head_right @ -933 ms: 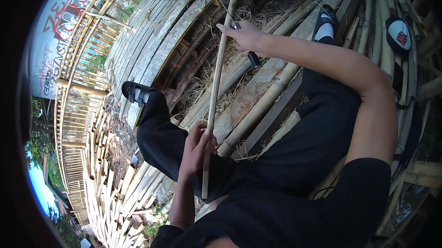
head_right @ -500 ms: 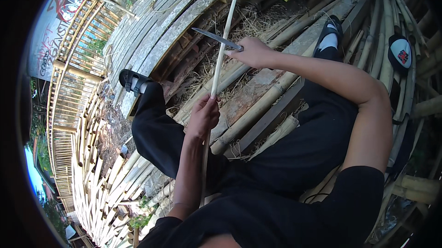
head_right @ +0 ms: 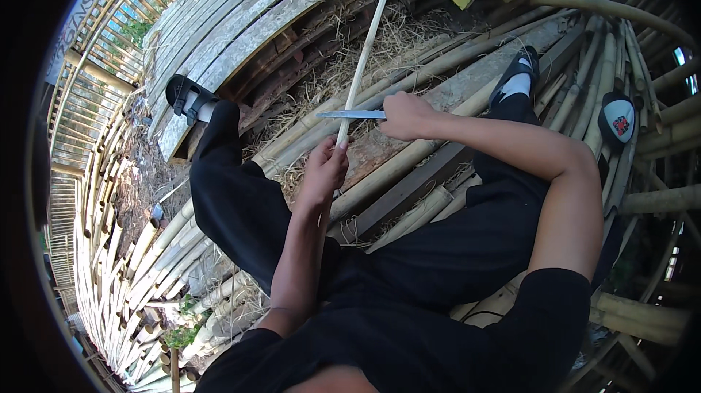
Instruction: The person shaves a long bamboo pole using a knife, holding the pole with one hand and the tool in the other.
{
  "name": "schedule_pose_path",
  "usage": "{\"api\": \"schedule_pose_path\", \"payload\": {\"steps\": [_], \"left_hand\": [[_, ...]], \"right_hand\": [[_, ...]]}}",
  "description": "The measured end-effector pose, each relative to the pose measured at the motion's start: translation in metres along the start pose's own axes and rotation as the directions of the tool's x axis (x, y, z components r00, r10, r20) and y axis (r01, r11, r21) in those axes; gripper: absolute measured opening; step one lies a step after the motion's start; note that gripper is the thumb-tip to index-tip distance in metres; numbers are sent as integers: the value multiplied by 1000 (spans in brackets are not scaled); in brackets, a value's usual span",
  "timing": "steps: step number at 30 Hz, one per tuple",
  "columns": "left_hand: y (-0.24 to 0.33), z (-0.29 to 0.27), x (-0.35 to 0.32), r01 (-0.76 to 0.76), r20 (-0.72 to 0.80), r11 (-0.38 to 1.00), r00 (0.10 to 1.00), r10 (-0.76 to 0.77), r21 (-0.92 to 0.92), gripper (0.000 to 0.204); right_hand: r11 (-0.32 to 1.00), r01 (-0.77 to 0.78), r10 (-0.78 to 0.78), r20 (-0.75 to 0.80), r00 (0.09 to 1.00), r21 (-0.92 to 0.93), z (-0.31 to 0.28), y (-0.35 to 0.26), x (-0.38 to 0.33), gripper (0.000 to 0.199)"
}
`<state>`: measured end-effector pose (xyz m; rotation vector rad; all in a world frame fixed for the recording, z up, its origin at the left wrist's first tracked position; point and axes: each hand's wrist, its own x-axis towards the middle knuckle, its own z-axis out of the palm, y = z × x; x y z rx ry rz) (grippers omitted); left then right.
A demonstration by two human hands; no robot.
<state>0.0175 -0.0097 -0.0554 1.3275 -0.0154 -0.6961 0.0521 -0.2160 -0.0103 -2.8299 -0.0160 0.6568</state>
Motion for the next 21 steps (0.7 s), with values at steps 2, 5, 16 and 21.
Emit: {"api": "schedule_pose_path", "payload": {"steps": [2,5,16,21], "left_hand": [[-22,-7,11,-57,-27,995,998,60,77,23],[-28,-4,12,-147,-58,974,986,159,171,23],[-23,1,7,-229,-142,868,937,319,440,26],[-7,2,-11,-167,-104,929,972,212,329,27]], "right_hand": [[997,36,-35,13,999,-61,3,-9,-2,29],[999,32,-31,32,999,-44,7,-13,-2,29],[985,81,-76,41,996,-154,3,-5,26,24],[937,-321,347,-253,903,140,-38,59,65,32]]}}
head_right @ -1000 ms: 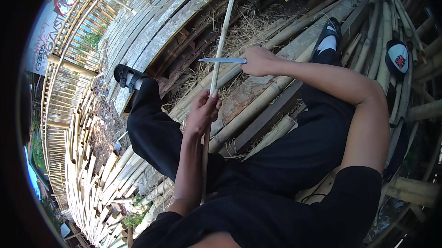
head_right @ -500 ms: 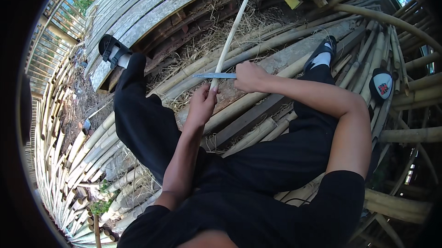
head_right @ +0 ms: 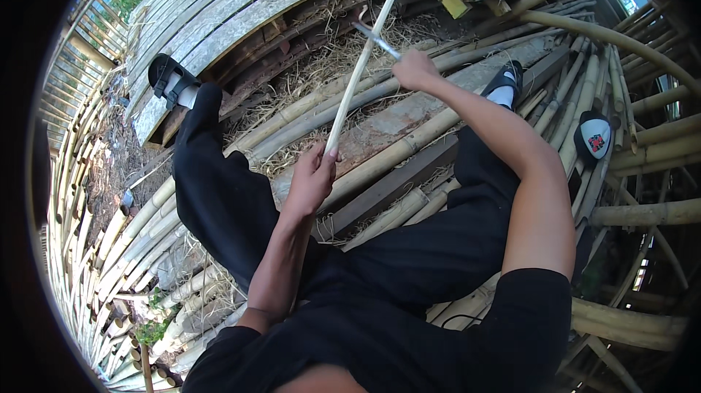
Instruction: The person shaves a long bamboo pole using a knife, holding the pole with one hand and the tool in the other.
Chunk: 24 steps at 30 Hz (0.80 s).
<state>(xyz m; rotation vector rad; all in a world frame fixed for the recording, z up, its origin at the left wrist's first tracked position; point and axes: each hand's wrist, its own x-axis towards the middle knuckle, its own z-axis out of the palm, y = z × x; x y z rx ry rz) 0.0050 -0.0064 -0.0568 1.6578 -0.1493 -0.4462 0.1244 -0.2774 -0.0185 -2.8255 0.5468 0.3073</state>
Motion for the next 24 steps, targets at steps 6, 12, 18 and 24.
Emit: {"api": "schedule_pose_path", "payload": {"steps": [6,12,18,24], "left_hand": [[30,-3,-16,334,410,801,904,-123,-497,22],[25,-15,-12,343,357,775,920,-163,-531,26],[22,-25,-8,347,334,745,926,-176,-570,25],[28,-19,-11,338,341,767,925,-166,-545,25]], "right_hand": [[996,-34,57,-286,957,85,-52,33,7,37],[977,207,-213,171,962,55,-14,-32,-73,33],[919,391,-370,226,901,-54,16,-54,-100,25],[877,472,-448,199,872,-91,4,-46,-72,24]]}}
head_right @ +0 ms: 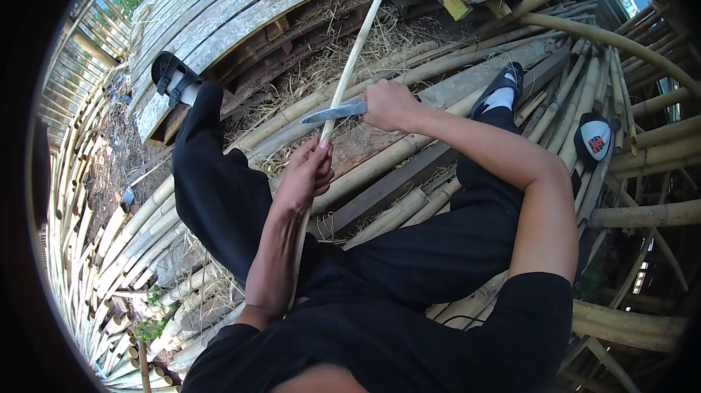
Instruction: The person shaves a long bamboo pole using a knife, holding the pole with one hand and the tool in the other.
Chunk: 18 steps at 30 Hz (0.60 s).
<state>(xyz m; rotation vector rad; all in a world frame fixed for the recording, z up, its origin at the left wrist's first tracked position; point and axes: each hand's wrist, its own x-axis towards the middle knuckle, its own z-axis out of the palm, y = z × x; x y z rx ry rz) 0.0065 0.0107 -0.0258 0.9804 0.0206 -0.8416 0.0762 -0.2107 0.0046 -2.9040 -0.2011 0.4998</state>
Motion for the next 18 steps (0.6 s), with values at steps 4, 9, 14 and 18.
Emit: {"api": "schedule_pose_path", "payload": {"steps": [4,9,14,18], "left_hand": [[-3,6,-1,56,52,998,997,-54,-35,26],[-5,15,3,56,110,996,993,-48,-66,26],[-2,14,-9,19,117,998,993,-13,-57,26],[9,14,-14,29,145,998,989,-19,-61,23]], "right_hand": [[952,-307,306,-108,946,8,-33,47,18,24],[936,-351,337,-221,915,-28,-46,52,11,27],[610,-567,706,-54,706,554,-68,122,39,36],[805,-524,542,-707,454,279,-117,277,-17,36]]}}
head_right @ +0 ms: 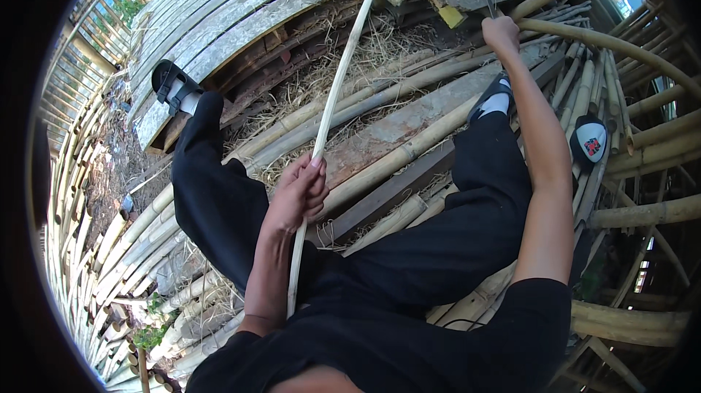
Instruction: The person shaves a long bamboo pole using a knife, holding the pole with one hand and the tool in the other.
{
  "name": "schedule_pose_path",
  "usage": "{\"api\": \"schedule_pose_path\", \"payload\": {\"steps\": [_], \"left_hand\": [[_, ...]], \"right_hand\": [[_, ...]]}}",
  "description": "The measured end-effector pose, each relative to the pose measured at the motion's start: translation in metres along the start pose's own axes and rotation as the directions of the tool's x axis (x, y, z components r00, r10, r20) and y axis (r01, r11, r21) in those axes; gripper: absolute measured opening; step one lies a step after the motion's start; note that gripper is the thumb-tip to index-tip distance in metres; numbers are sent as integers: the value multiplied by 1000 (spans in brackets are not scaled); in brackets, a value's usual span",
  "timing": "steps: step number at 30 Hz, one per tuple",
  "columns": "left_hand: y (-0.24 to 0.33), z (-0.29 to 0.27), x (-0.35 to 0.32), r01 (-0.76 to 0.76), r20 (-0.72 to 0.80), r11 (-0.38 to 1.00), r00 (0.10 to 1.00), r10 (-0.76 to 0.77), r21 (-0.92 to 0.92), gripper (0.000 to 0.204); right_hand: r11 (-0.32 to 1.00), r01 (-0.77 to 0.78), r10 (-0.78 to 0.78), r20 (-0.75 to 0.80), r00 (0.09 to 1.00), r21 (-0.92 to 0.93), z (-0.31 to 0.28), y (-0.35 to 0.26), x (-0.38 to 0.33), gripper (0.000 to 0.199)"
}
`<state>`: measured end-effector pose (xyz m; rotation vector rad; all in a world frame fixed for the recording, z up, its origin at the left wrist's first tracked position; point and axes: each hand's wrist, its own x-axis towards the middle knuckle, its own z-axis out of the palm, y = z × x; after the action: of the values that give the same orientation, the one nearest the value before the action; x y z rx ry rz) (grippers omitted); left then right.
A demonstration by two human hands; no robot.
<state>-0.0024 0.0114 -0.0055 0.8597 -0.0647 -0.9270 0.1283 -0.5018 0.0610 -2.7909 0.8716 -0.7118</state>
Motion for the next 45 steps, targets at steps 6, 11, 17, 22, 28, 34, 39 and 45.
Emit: {"api": "schedule_pose_path", "payload": {"steps": [6,11,17,22,28,34,39,45], "left_hand": [[-2,-12,-4,-48,-34,997,998,50,65,21],[6,-13,-8,-58,-70,997,996,62,56,21],[6,-12,-10,-78,-85,990,993,88,116,18],[1,-15,-4,-78,-112,991,990,91,110,17],[-5,-10,2,-82,-138,981,985,107,177,20],[-9,-12,6,-78,-196,960,971,135,270,21],[-21,-16,16,-123,-203,884,950,236,450,19],[-36,-21,30,-248,-164,806,907,388,538,20]], "right_hand": [[951,-18,-183,611,771,307,-1,-136,-130,52],[873,-138,-263,688,676,468,-7,-161,-164,40],[843,-285,-185,742,645,457,-5,-158,-169,34],[823,-373,-138,788,600,428,-8,-148,-162,32],[769,-86,-470,651,596,634,-14,-158,-182,28],[754,462,-654,598,464,466,-13,-186,-212,44],[946,291,-267,859,437,146,6,-186,-218,46],[969,214,-202,886,417,120,17,-184,-224,50]]}}
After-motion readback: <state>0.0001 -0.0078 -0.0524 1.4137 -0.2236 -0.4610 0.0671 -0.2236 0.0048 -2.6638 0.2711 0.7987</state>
